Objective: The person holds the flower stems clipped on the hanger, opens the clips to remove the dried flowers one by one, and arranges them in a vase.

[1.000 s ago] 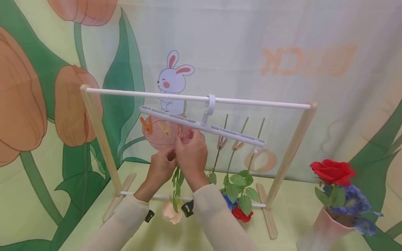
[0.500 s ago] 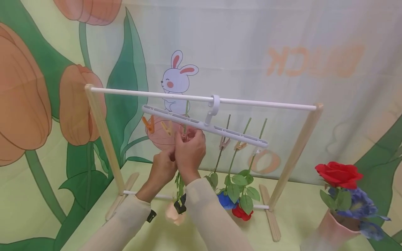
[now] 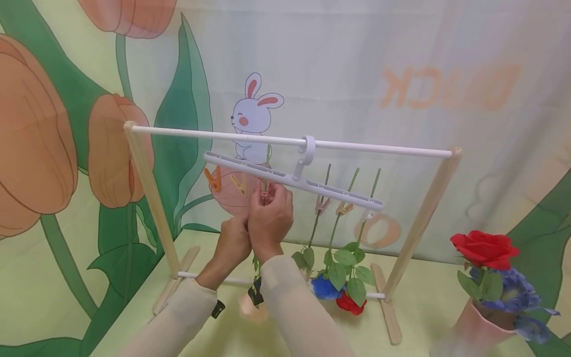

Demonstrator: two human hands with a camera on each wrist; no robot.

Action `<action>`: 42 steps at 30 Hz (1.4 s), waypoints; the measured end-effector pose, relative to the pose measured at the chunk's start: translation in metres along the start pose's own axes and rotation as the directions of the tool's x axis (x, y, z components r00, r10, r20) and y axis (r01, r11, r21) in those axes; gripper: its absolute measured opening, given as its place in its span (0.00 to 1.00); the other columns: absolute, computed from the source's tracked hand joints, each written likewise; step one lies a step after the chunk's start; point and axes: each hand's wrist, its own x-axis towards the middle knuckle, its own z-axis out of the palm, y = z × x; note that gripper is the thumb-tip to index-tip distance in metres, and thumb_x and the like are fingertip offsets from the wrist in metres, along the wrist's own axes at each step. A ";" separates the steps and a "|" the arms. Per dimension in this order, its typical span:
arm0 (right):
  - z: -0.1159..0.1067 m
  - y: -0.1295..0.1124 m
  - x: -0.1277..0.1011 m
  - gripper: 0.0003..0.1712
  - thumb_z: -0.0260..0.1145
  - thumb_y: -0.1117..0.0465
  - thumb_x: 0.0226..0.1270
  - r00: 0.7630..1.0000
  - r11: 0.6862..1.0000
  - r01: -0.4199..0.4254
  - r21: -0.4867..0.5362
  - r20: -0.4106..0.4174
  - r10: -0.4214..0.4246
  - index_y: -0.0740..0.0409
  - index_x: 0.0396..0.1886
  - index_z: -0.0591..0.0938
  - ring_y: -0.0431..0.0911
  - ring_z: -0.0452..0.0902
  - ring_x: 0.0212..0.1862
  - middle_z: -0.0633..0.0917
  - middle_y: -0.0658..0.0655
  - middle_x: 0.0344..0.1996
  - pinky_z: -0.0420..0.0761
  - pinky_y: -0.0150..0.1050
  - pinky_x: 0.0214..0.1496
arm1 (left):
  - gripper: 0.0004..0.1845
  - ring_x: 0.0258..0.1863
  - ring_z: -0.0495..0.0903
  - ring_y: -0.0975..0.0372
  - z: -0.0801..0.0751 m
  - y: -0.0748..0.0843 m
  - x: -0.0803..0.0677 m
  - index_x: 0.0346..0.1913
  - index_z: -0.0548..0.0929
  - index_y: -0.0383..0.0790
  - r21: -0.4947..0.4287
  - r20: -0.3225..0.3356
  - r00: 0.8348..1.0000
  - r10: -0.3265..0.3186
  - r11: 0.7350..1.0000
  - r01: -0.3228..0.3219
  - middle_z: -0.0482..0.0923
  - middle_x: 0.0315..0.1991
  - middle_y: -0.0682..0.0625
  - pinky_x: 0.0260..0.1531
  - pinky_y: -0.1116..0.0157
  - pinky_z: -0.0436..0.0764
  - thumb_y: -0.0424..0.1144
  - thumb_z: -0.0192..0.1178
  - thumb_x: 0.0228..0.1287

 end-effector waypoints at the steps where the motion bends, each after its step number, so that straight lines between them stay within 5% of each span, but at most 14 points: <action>1: 0.000 0.001 0.000 0.15 0.71 0.53 0.64 1.000 1.000 0.010 -0.002 -0.013 -0.010 0.60 0.41 0.84 0.50 0.84 0.34 0.85 0.58 0.35 0.84 0.48 0.37 | 0.09 0.21 0.73 0.61 0.000 0.000 0.000 0.29 0.82 0.42 0.004 -0.003 1.000 0.003 1.000 -0.003 0.81 0.20 0.49 0.23 0.66 0.71 0.30 0.61 0.68; 11: 0.002 0.004 0.000 0.13 0.71 0.55 0.62 0.997 0.999 0.044 -0.015 -0.059 -0.045 0.60 0.39 0.84 0.52 0.82 0.34 0.84 0.58 0.33 0.82 0.49 0.36 | 0.09 0.21 0.73 0.61 0.002 0.002 0.000 0.28 0.82 0.43 0.011 -0.007 1.000 0.001 1.000 -0.001 0.81 0.20 0.49 0.22 0.65 0.71 0.31 0.60 0.68; 19: 0.001 0.006 0.001 0.17 0.66 0.49 0.70 0.997 0.998 0.058 -0.013 -0.058 -0.058 0.59 0.39 0.84 0.50 0.81 0.33 0.84 0.58 0.32 0.83 0.47 0.35 | 0.09 0.20 0.73 0.61 0.003 0.001 0.001 0.27 0.82 0.42 0.012 0.011 1.000 -0.012 1.000 0.012 0.80 0.19 0.50 0.21 0.66 0.70 0.31 0.61 0.67; 27: -0.001 0.006 0.001 0.12 0.68 0.54 0.67 0.997 0.999 0.053 0.001 -0.058 -0.053 0.59 0.38 0.85 0.51 0.82 0.33 0.84 0.58 0.31 0.83 0.47 0.35 | 0.06 0.21 0.76 0.62 0.004 -0.002 -0.001 0.28 0.83 0.43 0.029 0.021 1.000 -0.012 1.000 0.012 0.84 0.21 0.50 0.22 0.66 0.73 0.31 0.64 0.62; 36: -0.004 0.006 -0.001 0.14 0.69 0.53 0.66 0.999 0.999 0.041 0.028 -0.028 -0.041 0.60 0.40 0.84 0.51 0.83 0.32 0.83 0.59 0.33 0.84 0.47 0.37 | 0.02 0.27 0.85 0.61 0.001 -0.002 -0.003 0.35 0.89 0.42 0.050 0.092 0.995 -0.043 0.998 0.038 0.89 0.28 0.49 0.27 0.64 0.81 0.33 0.67 0.62; 42: -0.003 0.007 -0.002 0.16 0.73 0.54 0.62 1.000 0.998 0.004 0.062 0.010 -0.005 0.60 0.43 0.84 0.49 0.83 0.32 0.84 0.58 0.34 0.83 0.47 0.36 | 0.02 0.24 0.81 0.63 -0.002 0.000 -0.004 0.36 0.88 0.41 0.070 0.140 0.988 -0.061 0.996 0.051 0.88 0.28 0.48 0.25 0.66 0.79 0.34 0.66 0.64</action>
